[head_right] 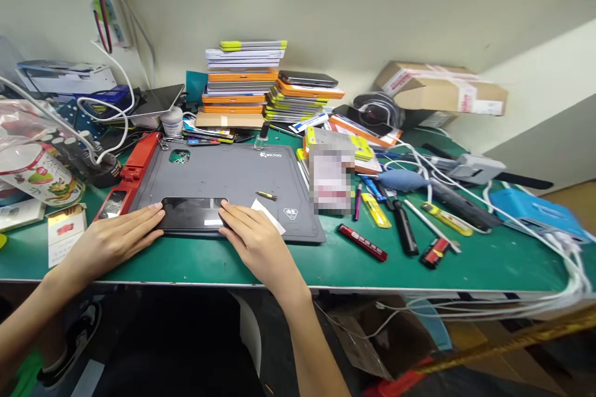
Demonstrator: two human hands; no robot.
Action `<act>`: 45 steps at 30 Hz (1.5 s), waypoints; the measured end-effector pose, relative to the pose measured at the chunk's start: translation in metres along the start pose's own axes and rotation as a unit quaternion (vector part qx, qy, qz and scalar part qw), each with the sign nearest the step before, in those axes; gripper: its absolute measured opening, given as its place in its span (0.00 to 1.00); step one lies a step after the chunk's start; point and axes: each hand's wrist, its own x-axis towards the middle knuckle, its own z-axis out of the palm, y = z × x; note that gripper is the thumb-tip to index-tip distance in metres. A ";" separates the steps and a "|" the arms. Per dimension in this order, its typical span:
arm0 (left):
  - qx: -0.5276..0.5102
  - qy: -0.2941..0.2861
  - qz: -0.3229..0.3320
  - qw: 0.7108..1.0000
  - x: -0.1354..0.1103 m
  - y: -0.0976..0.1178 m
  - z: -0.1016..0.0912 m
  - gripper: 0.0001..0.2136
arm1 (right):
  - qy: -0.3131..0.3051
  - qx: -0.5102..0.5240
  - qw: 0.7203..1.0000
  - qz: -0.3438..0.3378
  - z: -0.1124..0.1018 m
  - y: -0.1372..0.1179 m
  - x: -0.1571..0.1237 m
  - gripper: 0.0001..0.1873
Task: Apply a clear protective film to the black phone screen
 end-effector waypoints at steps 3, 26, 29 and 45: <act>-0.003 -0.002 -0.003 1.000 -0.001 -0.001 0.001 0.15 | 0.038 -0.028 0.999 -0.018 -0.004 0.000 -0.002 0.16; -0.044 -0.001 -0.119 0.992 -0.006 0.003 0.009 0.21 | 0.172 -0.065 0.979 0.092 -0.005 -0.006 -0.019 0.11; -0.047 -0.005 -0.120 0.992 -0.009 0.002 0.010 0.20 | 0.099 -0.035 0.991 0.087 0.003 -0.005 -0.002 0.14; -0.026 -0.009 -0.101 0.994 -0.009 0.004 0.013 0.19 | -0.042 -0.079 0.996 0.016 0.031 -0.028 0.035 0.19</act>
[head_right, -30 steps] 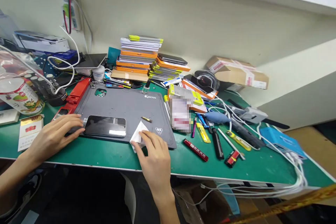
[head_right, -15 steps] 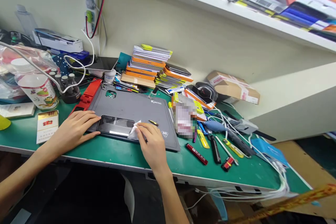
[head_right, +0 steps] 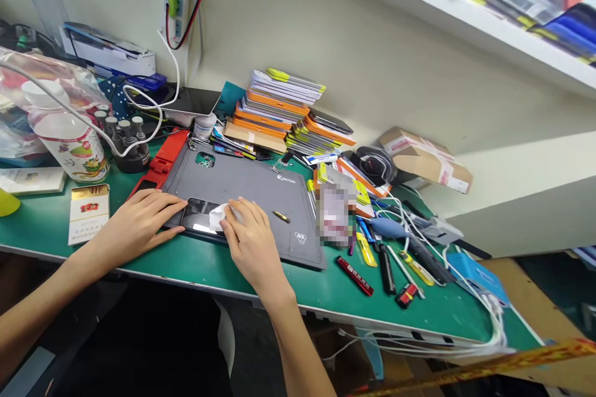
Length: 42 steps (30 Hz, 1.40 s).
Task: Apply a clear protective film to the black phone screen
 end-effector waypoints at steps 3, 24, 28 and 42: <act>0.000 0.004 0.000 1.000 0.001 0.000 -0.001 0.19 | -0.015 0.002 1.000 -0.006 0.002 -0.004 0.003 0.20; -0.001 -0.003 -0.012 1.000 -0.002 0.001 0.001 0.19 | -0.021 0.000 1.000 0.010 0.011 -0.001 -0.001 0.25; -0.003 -0.004 -0.014 1.000 -0.002 0.003 0.000 0.20 | -0.005 -0.036 0.999 -0.022 0.013 -0.003 -0.001 0.26; -0.010 -0.005 -0.026 1.000 -0.004 0.005 0.002 0.20 | -0.036 -0.013 0.996 -0.082 -0.005 0.020 -0.016 0.22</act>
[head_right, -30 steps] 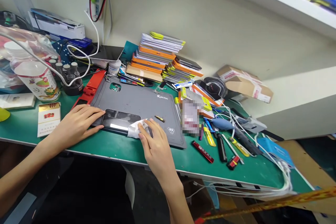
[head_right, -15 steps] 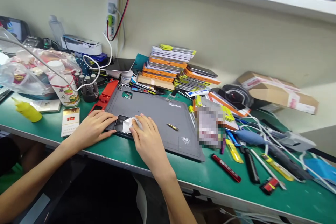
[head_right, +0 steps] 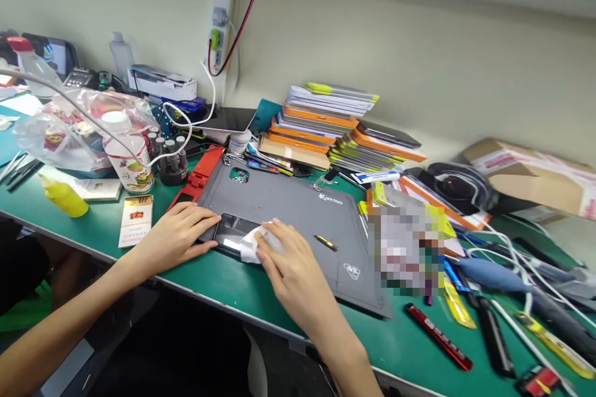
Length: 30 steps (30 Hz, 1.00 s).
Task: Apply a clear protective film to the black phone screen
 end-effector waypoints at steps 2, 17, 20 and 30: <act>0.001 0.002 -0.001 1.000 0.000 0.000 0.001 0.21 | -0.013 0.003 1.000 -0.018 0.002 -0.008 0.013 0.22; -0.012 -0.002 -0.005 1.000 -0.002 0.000 0.003 0.20 | -0.003 0.009 0.999 -0.039 0.001 -0.010 -0.001 0.19; -0.012 -0.006 -0.003 1.000 -0.002 0.000 0.002 0.20 | -0.001 0.016 0.998 -0.057 0.009 -0.033 0.016 0.20; -0.018 -0.008 0.003 1.000 -0.001 0.000 0.001 0.20 | -0.004 0.001 0.997 0.072 -0.015 0.002 -0.066 0.25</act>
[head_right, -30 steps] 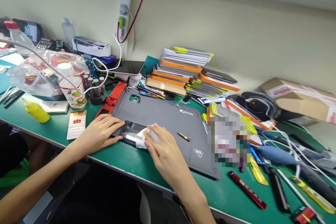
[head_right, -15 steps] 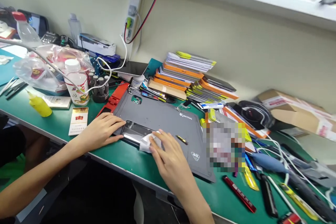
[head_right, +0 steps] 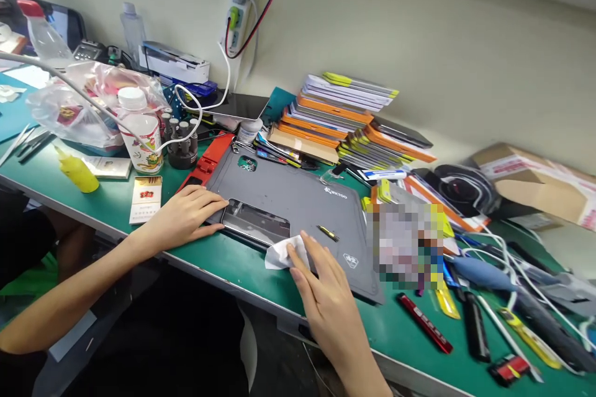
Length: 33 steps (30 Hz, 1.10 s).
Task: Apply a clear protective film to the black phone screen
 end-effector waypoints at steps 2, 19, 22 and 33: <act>-0.002 -0.001 -0.006 1.000 0.000 -0.001 0.000 0.20 | 0.009 -0.008 1.000 0.013 0.001 -0.004 -0.005 0.26; 0.005 -0.013 -0.004 1.000 0.001 -0.001 -0.007 0.16 | 0.046 -0.036 0.996 -0.070 0.047 -0.099 0.065 0.27; 0.004 -0.010 0.002 1.000 0.001 -0.002 -0.008 0.17 | 0.038 -0.043 0.996 -0.065 0.046 -0.109 0.074 0.25; -0.002 0.005 0.008 1.000 0.002 -0.006 -0.003 0.17 | 0.061 -0.050 0.997 -0.007 0.012 -0.042 0.012 0.27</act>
